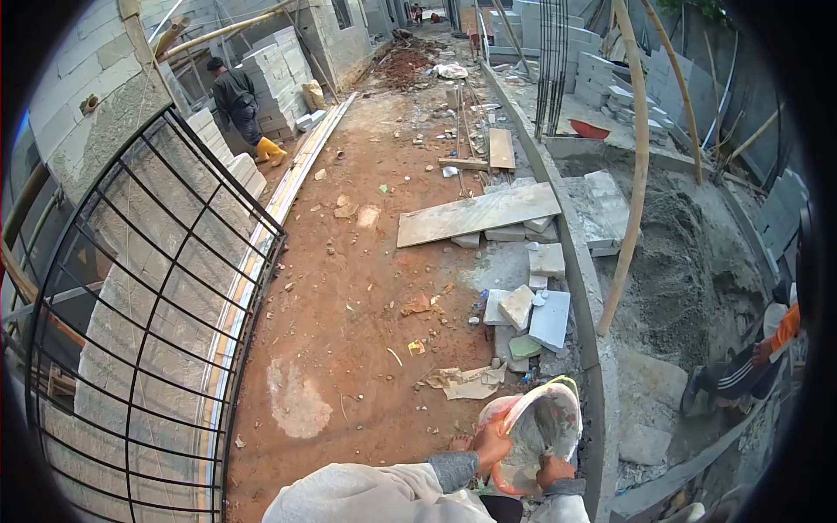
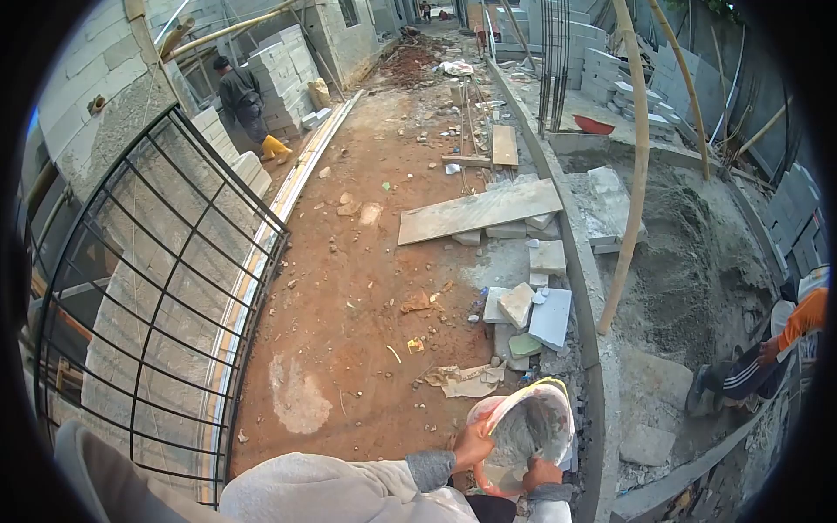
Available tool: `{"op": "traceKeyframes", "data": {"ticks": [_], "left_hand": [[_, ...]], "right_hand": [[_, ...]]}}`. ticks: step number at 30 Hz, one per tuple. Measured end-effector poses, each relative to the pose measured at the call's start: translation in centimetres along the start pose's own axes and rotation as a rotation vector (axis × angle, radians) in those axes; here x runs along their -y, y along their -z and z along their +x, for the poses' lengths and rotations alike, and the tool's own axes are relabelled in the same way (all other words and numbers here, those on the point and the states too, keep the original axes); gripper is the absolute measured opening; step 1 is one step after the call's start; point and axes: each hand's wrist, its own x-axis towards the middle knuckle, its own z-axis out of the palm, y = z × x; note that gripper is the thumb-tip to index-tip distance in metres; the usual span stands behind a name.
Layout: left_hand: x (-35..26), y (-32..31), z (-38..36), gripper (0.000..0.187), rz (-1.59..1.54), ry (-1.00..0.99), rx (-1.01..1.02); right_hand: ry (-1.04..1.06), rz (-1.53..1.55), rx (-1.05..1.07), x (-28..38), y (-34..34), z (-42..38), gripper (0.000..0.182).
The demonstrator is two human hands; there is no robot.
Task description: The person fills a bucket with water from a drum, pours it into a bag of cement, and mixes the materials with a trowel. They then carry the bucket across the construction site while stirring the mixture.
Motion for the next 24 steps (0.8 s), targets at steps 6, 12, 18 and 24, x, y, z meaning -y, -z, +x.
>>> {"op": "traceKeyframes", "data": {"ticks": [6,12,18,24], "left_hand": [[-7.3,-4.6,5.6,0.035,-0.104,-0.042,0.118],[-8.8,-12.2,12.9,0.027,-0.063,-0.244,0.24],[-18.6,-22.7,16.0,0.023,-0.032,-0.145,0.351],[-31.0,-32.3,12.8,0.029,0.088,-0.101,0.471]], "right_hand": [[0.055,0.375,-0.022,-2.9,9.8,-1.0,0.031],[-0.277,0.195,-0.238,-12.7,8.3,7.8,0.027],[-0.106,0.54,0.117,-26.0,8.7,10.5,0.023],[-0.174,1.173,0.22,-34.5,16.6,5.4,0.032]]}}
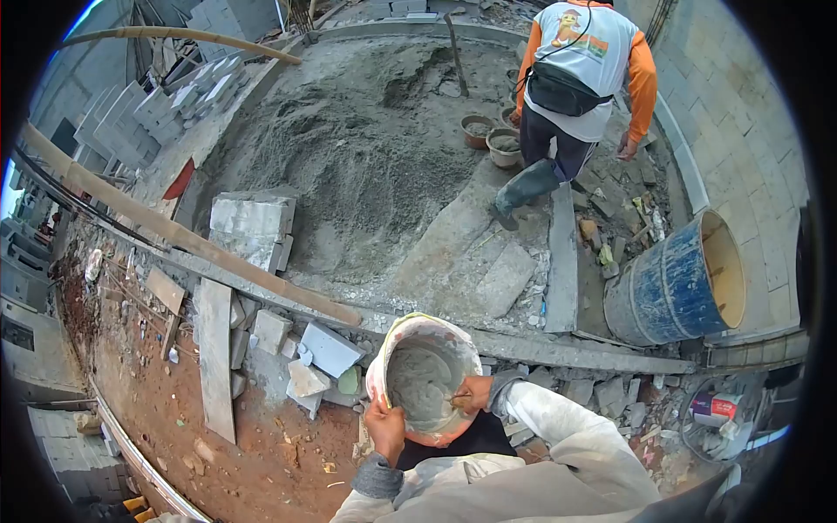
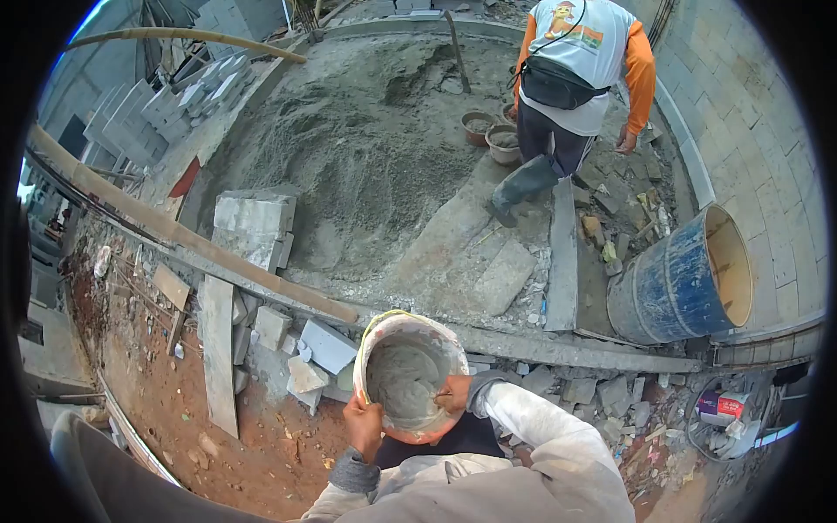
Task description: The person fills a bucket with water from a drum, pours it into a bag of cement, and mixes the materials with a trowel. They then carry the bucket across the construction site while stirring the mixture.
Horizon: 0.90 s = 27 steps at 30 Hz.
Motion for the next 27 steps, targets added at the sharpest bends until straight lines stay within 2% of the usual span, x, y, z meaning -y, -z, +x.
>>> {"op": "traceKeyframes", "data": {"ticks": [2,5,6,9,10,13,16,19,23,24,27], "left_hand": [[-3.8,-2.0,0.5,0.03,-0.024,-0.036,0.029],[-8.6,-4.4,1.4,0.031,-0.102,-0.05,0.055],[-10.3,-5.3,1.9,0.031,-0.125,-0.055,0.069],[-16.1,-8.6,3.3,0.03,-0.168,-0.033,0.093],[-17.5,-9.8,4.1,0.029,-0.189,-0.037,0.113],[-20.2,-13.6,7.5,0.028,-0.211,-0.058,0.147],[-21.7,-17.2,11.4,0.029,-0.173,-0.023,0.173],[-23.6,-21.6,16.4,0.027,-0.148,-0.019,0.209],[-27.4,-28.9,26.0,0.023,-0.129,0.023,0.23],[-28.5,-30.9,28.2,0.023,-0.116,0.04,0.251],[-31.6,-32.9,32.7,0.023,-0.024,0.069,0.242]], "right_hand": [[-0.001,0.161,0.043,3.7,4.0,-4.1,0.034],[0.07,0.388,0.052,5.2,7.6,-5.9,0.055],[0.12,0.335,0.025,5.8,9.0,-6.6,0.056],[0.218,-0.363,-0.446,8.5,12.9,-10.0,0.052],[0.067,-0.417,-0.442,10.5,14.1,-11.5,0.05],[-0.079,-0.671,-0.452,13.3,19.1,-14.0,0.046],[-0.085,-0.661,-0.618,11.5,22.4,-13.5,0.041],[-0.069,-0.772,-0.601,11.1,29.0,-12.1,0.025],[-0.139,-0.719,-0.64,9.7,37.7,-7.6,0.03],[-0.177,-0.817,-0.546,7.3,40.2,-5.1,0.032],[-0.162,-0.647,-0.599,13.4,49.0,-5.3,0.032]]}}
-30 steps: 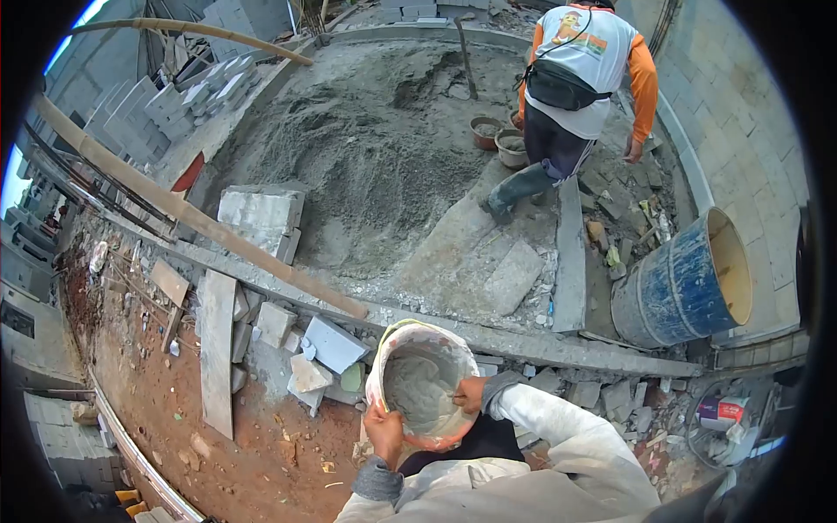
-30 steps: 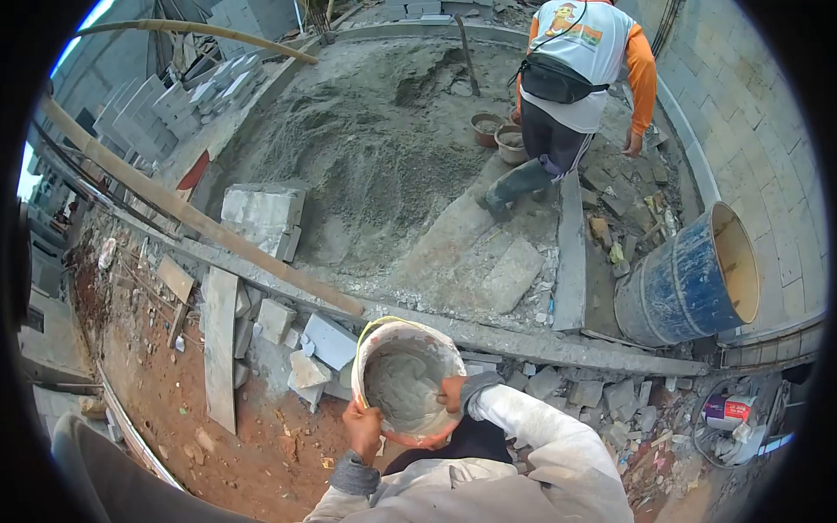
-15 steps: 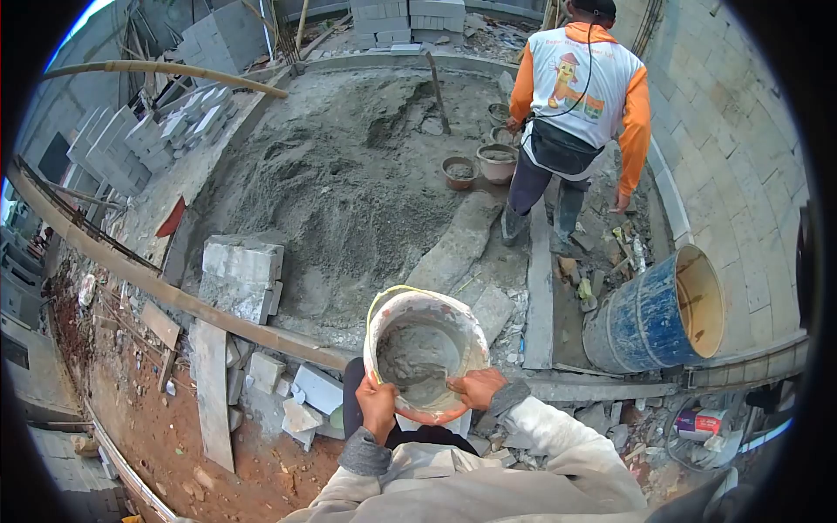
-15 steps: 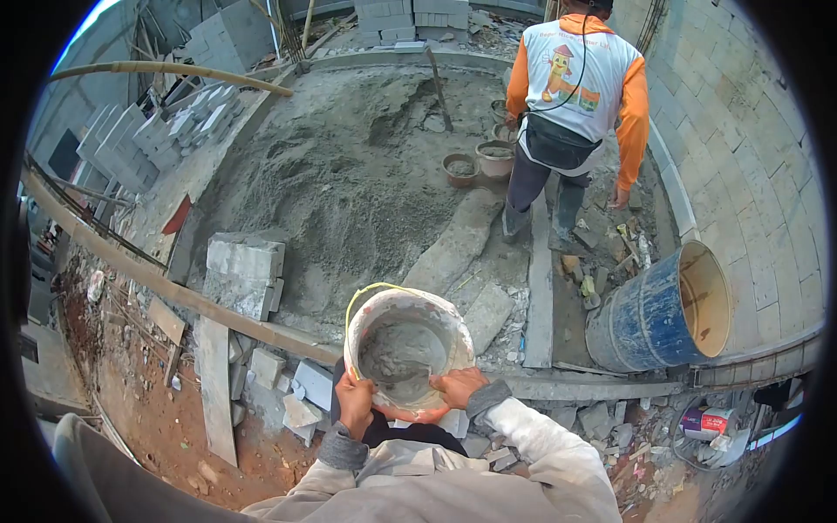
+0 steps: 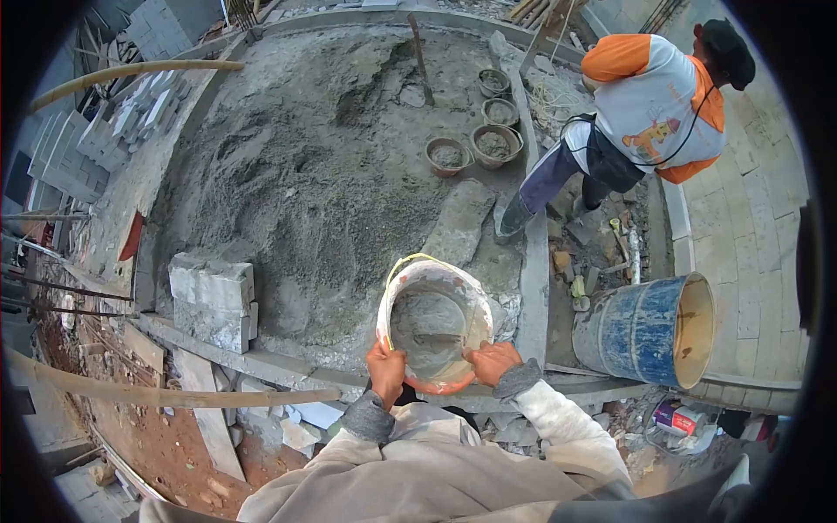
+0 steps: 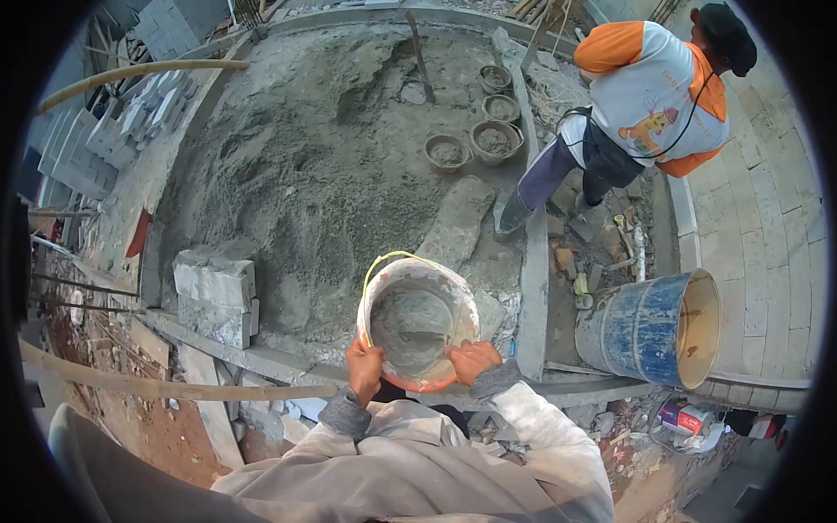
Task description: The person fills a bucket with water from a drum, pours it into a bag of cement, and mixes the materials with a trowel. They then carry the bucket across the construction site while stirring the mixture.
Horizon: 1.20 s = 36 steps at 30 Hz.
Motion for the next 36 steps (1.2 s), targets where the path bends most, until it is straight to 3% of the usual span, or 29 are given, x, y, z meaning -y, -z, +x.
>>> {"op": "traceKeyframes", "data": {"ticks": [4,10,11,17,20,22,23,25,27,30,31,34,35,36], "left_hand": [[-7.6,-3.2,5.7,0.022,-0.015,-0.003,-0.007],[-16.2,-6.5,12.8,0.024,-0.047,-0.055,-0.139],[-17.0,-7.0,14.4,0.025,-0.041,-0.059,-0.176],[-21.1,-11.2,24.1,0.014,-0.095,-0.016,-0.508],[-26.9,-13.9,25.1,0.019,-0.253,0.176,-0.572],[-24.2,-16.0,30.0,0.017,-0.223,0.057,-0.784],[-23.0,-16.7,31.2,0.016,-0.191,0.038,-0.885],[-25.8,-17.9,32.5,0.016,-0.349,0.009,-1.007],[-28.7,-20.0,31.8,0.019,-0.506,0.019,-1.086],[-32.8,-22.1,30.7,0.019,-0.535,-0.031,-1.152],[-34.4,-22.8,30.2,0.022,-0.433,0.079,-1.225],[-34.0,-23.8,32.5,0.026,-0.267,-0.063,-1.267],[-33.7,-24.1,33.3,0.03,-0.17,-0.12,-1.272],[-33.9,-24.4,33.6,0.033,-0.142,-0.024,-1.182]], "right_hand": [[0.136,-0.092,0.157,-3.5,5.0,8.2,0.032],[0.179,-0.017,-0.178,-6.1,20.7,13.9,0.042],[0.212,-0.005,-0.239,-7.6,20.9,15.7,0.041],[0.307,-0.054,-0.132,-16.0,20.6,29.1,0.041],[0.425,-0.047,-0.05,-18.8,21.4,37.3,0.04],[0.453,-0.141,0.109,-18.4,25.8,42.3,0.04],[0.534,-0.102,0.084,-18.4,27.5,43.3,0.043],[0.699,-0.052,0.039,-19.2,32.0,45.5,0.046],[0.729,-0.158,0.04,-19.9,35.3,48.2,0.044],[0.802,-0.295,0.037,-20.0,39.3,51.4,0.038],[0.824,-0.333,0.038,-19.5,40.4,52.1,0.036],[0.916,-0.419,0.052,-16.8,43.7,55.7,0.031],[1.037,-0.484,-0.053,-16.7,43.2,58.2,0.03],[1.133,-0.542,-0.186,-15.6,44.1,59.2,0.023]]}}
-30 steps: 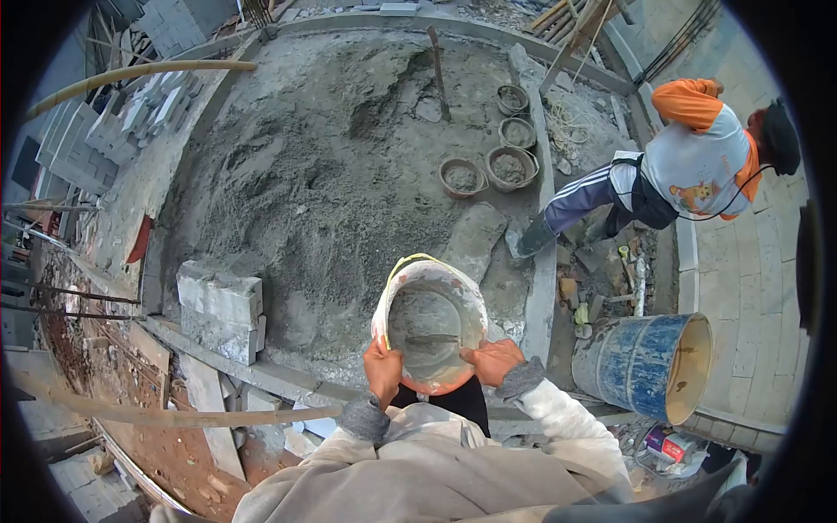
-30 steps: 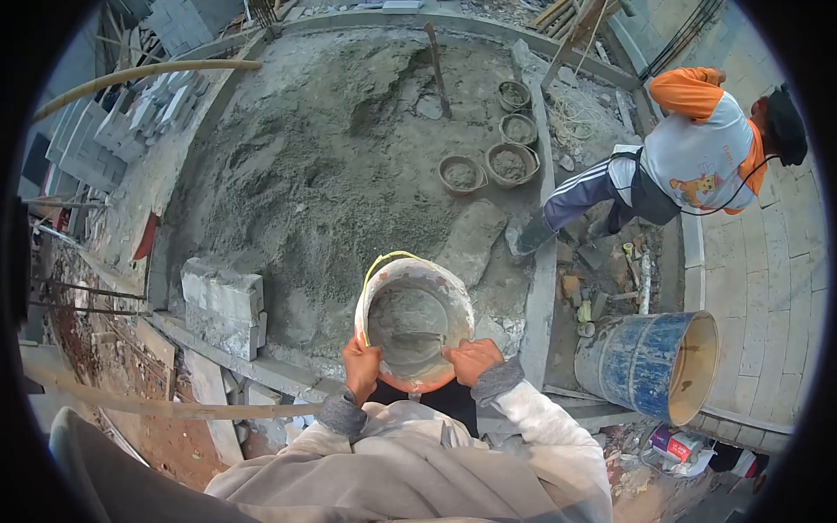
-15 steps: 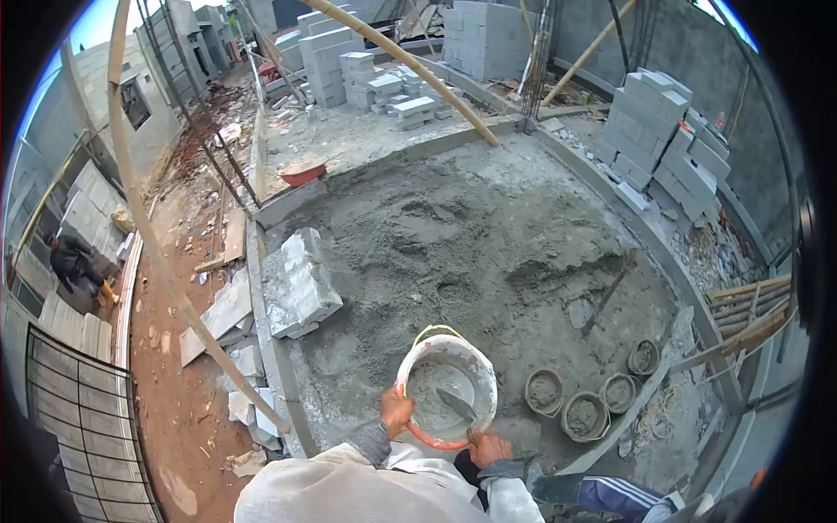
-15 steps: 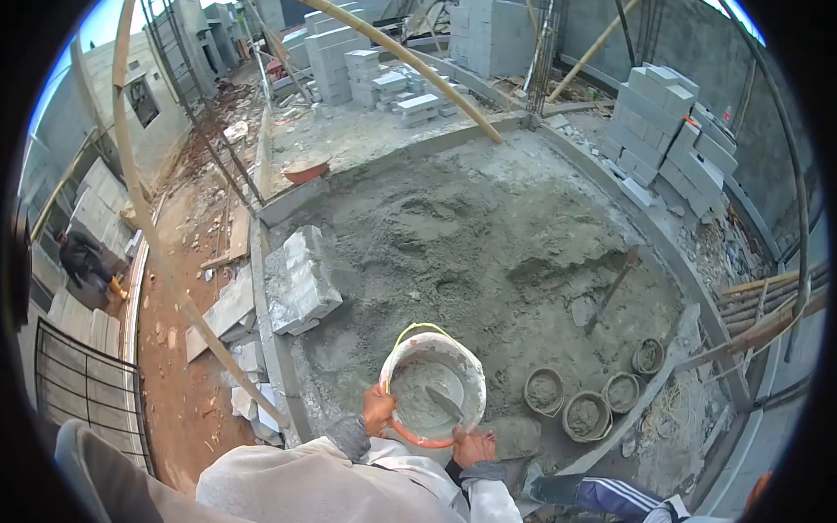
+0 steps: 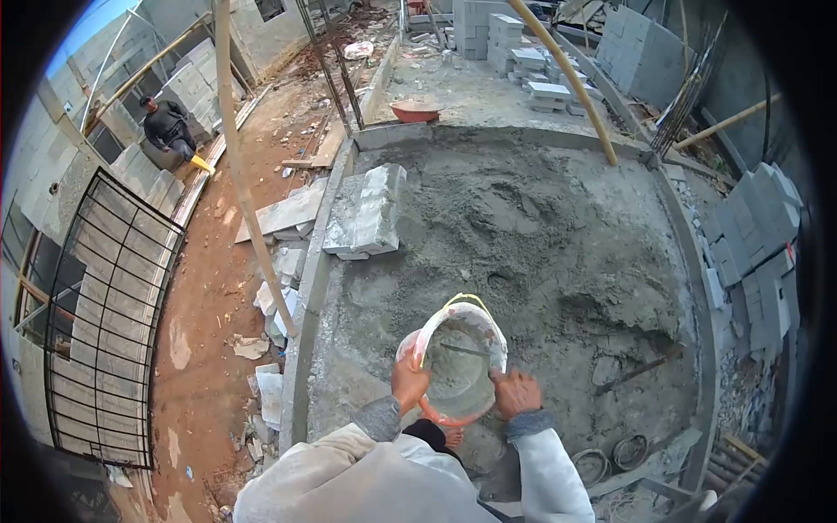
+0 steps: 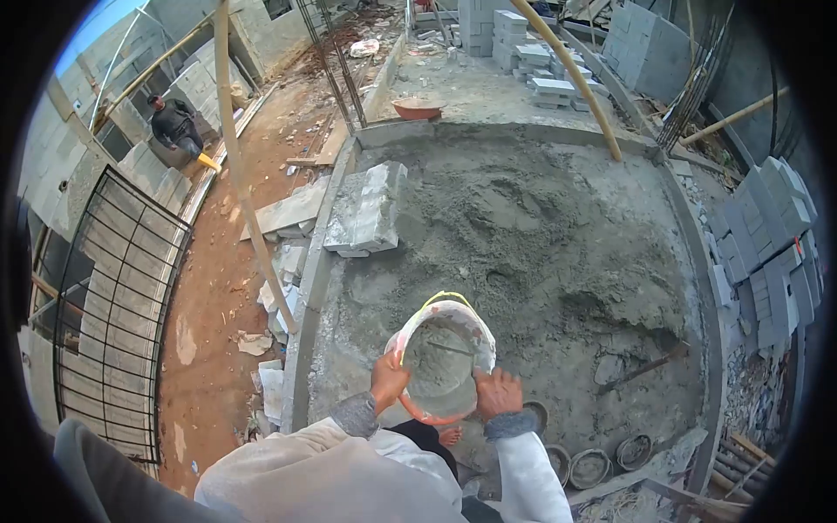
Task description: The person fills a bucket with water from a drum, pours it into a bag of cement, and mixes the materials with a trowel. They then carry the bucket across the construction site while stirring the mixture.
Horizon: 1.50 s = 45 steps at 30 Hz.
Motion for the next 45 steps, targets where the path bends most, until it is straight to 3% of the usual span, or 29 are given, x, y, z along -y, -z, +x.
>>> {"op": "traceKeyframes", "data": {"ticks": [1,2,3,6,7,10,11,15,19,23,26,27,30,31,35,37,40,44,45], "left_hand": [[0.9,-0.8,-0.3,0.036,-0.074,0.005,0.058],[-3.7,0.2,-1.9,0.039,0.086,0.1,0.164],[-1.4,-1.3,-1.8,0.043,-0.034,-0.116,0.142],[-2.8,-2.5,-1.6,0.05,-0.006,0.024,0.235],[-1.7,-3.3,-1.1,0.054,-0.127,0.069,0.272],[-3.0,-6.1,-2.2,0.055,-0.25,0.141,0.312],[-3.5,-6.8,-2.5,0.057,-0.268,0.193,0.357],[-3.7,-8.9,-3.4,0.059,-0.33,0.198,0.401],[-4.7,-9.7,-4.4,0.051,-0.311,0.227,0.466],[-6.2,-9.8,-4.9,0.042,-0.343,0.211,0.468],[-5.0,-9.5,-4.0,0.043,-0.293,0.201,0.505],[-5.3,-9.3,-4.1,0.043,-0.286,0.202,0.495],[-5.4,-9.3,-3.9,0.043,-0.271,0.194,0.494],[-5.0,-9.1,-4.0,0.043,-0.242,0.185,0.512],[-4.3,-9.6,-3.1,0.044,-0.238,0.175,0.525],[-4.4,-8.8,-2.9,0.043,-0.282,0.201,0.499],[-4.8,-7.0,-2.6,0.041,-0.322,0.22,0.478],[-3.4,-5.7,-2.3,0.037,-0.265,0.208,0.494],[-3.5,-5.7,-2.0,0.036,-0.254,0.197,0.499]], "right_hand": [[0.098,-0.09,-0.171,-1.3,-1.4,1.2,0.015],[0.124,-0.138,-0.188,-2.0,-1.6,2.5,0.009],[0.097,-0.112,-0.118,-2.8,-2.4,3.2,0.009],[-0.077,0.068,0.149,-3.3,-4.0,2.1,0.012],[-0.146,0.15,0.253,-3.5,-4.3,1.4,0.013],[-0.104,0.322,0.503,-7.2,-4.4,-1.5,0.016],[-0.217,0.392,0.564,-7.9,-4.4,-2.2,0.019],[-0.405,1.113,0.661,-11.6,-8.9,-6.6,0.03],[-0.586,1.486,0.869,-10.3,-5.9,-7.4,0.037],[-0.6,1.646,0.659,-9.0,-7.2,-7.9,0.041],[-0.224,0.886,-0.011,-8.3,-10.3,-9.1,0.041],[-0.436,0.717,0.25,-8.2,-4.2,-8.5,0.038],[-0.524,0.306,0.258,-8.1,-0.7,-7.5,0.037],[-0.504,0.131,0.172,-7.1,-2.3,-6.8,0.037],[-0.25,0.082,0.168,-1.4,-6.3,-7.0,0.038],[-0.136,0.168,0.174,0.1,-5.1,-7.8,0.031],[-0.067,0.231,0.307,-2.9,-0.9,-8.2,0.032],[-0.336,0.107,0.157,-3.4,-1.8,-5.5,0.019],[-0.322,0.1,0.115,-3.1,-2.7,-4.6,0.015]]}}
